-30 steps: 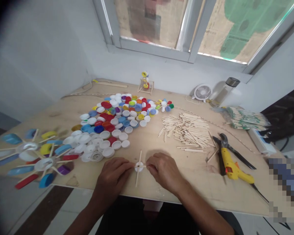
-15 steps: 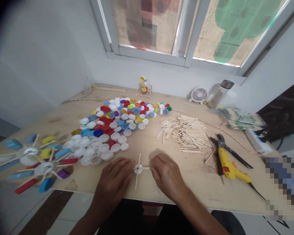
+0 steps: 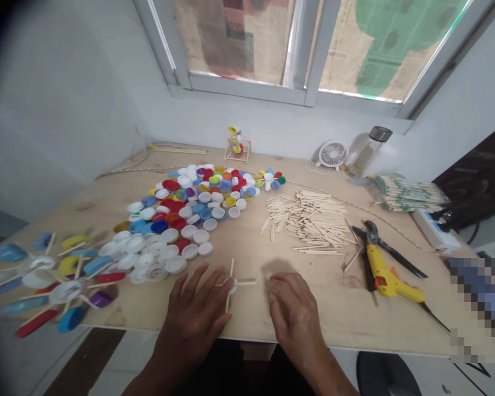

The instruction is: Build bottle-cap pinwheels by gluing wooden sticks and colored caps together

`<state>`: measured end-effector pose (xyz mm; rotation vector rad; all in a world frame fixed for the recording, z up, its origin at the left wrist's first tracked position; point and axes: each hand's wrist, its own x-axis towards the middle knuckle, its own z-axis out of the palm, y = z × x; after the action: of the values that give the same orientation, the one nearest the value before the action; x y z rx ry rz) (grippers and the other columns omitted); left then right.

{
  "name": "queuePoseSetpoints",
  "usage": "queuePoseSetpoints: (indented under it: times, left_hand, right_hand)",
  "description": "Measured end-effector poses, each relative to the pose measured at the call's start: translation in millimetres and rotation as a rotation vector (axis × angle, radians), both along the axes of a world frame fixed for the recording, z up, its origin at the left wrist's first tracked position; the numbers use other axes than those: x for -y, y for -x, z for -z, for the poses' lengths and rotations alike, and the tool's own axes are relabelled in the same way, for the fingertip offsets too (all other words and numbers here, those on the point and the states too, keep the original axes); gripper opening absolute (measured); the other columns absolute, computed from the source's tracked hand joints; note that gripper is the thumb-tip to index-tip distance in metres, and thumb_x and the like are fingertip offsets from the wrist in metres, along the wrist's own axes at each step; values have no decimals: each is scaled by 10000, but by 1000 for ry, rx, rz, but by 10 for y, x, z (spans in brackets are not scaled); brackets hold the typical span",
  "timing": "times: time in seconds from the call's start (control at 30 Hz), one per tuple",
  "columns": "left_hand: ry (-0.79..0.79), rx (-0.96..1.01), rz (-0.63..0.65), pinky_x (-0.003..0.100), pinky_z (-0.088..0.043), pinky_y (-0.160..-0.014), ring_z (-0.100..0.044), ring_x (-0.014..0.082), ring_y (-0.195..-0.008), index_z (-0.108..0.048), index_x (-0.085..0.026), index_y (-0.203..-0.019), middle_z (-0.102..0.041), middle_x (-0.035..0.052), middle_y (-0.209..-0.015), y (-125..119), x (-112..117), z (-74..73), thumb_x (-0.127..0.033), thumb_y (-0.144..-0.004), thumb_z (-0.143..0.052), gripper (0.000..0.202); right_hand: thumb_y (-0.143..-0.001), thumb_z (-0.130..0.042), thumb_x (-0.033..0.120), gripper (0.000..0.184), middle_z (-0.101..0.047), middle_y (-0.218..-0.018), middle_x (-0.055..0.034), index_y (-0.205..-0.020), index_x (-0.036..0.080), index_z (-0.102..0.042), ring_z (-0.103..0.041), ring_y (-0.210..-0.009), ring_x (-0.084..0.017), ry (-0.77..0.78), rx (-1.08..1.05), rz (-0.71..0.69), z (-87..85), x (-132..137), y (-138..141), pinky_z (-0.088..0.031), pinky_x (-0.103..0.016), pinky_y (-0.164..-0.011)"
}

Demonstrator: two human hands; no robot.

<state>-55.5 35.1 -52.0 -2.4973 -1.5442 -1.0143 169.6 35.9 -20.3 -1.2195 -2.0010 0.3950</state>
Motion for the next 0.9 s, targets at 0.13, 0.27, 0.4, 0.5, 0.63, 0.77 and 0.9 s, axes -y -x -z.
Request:
queuePoseSetpoints:
  times: [0.13,0.27,0.4,0.5,0.63,0.77,0.9]
  left_hand:
    - [-2,-41,2,586,-189,-1103,-362,340,-1339,-605,-236,-1213,-623,96,-1284,2,7,-17,-394,-854,-539,397]
    - [18,-84,12,606,-201,-1087,-335,350,-1353,-598,-217,-1220,-604,102,-1311,-2,15,-44,-314,-868,-500,377]
    - [16,-93,14,603,-175,-1096,-302,343,-1371,-578,-223,-1243,-557,88,-1367,-7,31,-34,-329,-866,-497,400]
    - [16,-103,7,603,-165,-1098,-286,339,-1378,-570,-232,-1251,-538,82,-1386,-1,49,-11,-347,-857,-510,414]
    - [11,-109,2,594,-174,-1095,-292,331,-1372,-548,-248,-1279,-531,73,-1391,-6,67,9,-324,-859,-512,428]
    - [-19,-3,-15,555,-219,-1089,-374,294,-1322,-543,-248,-1279,-599,55,-1305,-32,83,13,-240,-886,-461,402]
    - [-56,156,-93,478,-357,-1013,-531,252,-1139,-603,-172,-1170,-686,85,-1099,-12,111,-40,-126,-888,-424,337]
  right_hand:
    - [-913,-487,134,225,-637,-1032,-69,-1083,237,-592,-576,-993,-205,44,-64,49,69,5,-23,-495,-355,-842]
    - [-925,-489,208,166,-653,-1012,-75,-1022,236,-622,-596,-985,-221,111,-144,95,93,0,-33,-499,-360,-834]
    - [-925,-506,256,156,-668,-1000,-57,-1008,244,-637,-616,-969,-211,131,-182,125,114,-11,-51,-503,-330,-825]
    - [-920,-520,275,150,-673,-1004,-44,-1005,251,-642,-628,-960,-201,124,-184,129,140,-16,-63,-511,-303,-800]
    - [-915,-529,291,139,-680,-980,-43,-965,242,-649,-638,-938,-200,104,-196,142,166,-11,-64,-522,-291,-774]
    - [-922,-519,290,153,-678,-993,-57,-985,232,-646,-636,-954,-204,89,-203,167,192,6,-65,-526,-297,-779]
    - [-921,-521,299,159,-681,-991,-67,-977,227,-652,-638,-958,-213,86,-204,176,235,1,-92,-533,-311,-781]
